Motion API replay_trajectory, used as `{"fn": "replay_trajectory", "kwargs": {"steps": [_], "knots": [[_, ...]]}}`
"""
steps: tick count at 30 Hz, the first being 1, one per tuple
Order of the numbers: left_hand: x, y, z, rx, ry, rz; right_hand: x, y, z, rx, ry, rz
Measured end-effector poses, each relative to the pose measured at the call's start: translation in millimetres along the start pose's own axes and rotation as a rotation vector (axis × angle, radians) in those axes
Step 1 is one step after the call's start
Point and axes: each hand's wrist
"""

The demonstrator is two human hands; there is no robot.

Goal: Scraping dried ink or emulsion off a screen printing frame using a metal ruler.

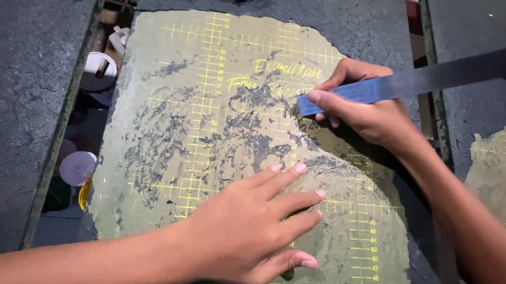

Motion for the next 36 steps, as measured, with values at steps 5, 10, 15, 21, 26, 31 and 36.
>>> {"fn": "replay_trajectory", "kwargs": {"steps": [5, 10, 15, 21, 26, 31, 36], "knots": [[0, 0, 0, -0.012, 0.000, 0.005, 11, 3, 1, 0.006, 0.019, 0.003], [0, 1, 1, -0.025, -0.001, -0.011, 5, 3, 0, 0.013, -0.025, 0.029], [0, 1, 0, -0.019, 0.003, 0.007, 3, 3, 0, -0.005, 0.016, -0.062], [0, 1, 1, -0.013, 0.000, 0.011, 11, 2, 0, -0.017, 0.065, -0.002], [0, 1, 1, -0.017, 0.002, 0.002, 1, 0, -1, 0.008, 0.014, 0.025], [0, 2, 0, -0.030, 0.002, 0.008, 3, 1, 0, -0.006, 0.013, 0.022], [0, 1, 0, 0.006, -0.004, 0.012, 12, 1, 1, -0.028, 0.056, -0.042]]}}
Point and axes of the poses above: each hand's wrist, its own z-axis away from the middle knuckle, its own y-axis out of the palm, x = y × z, and after that the axes turned 3 degrees about x, right-handed
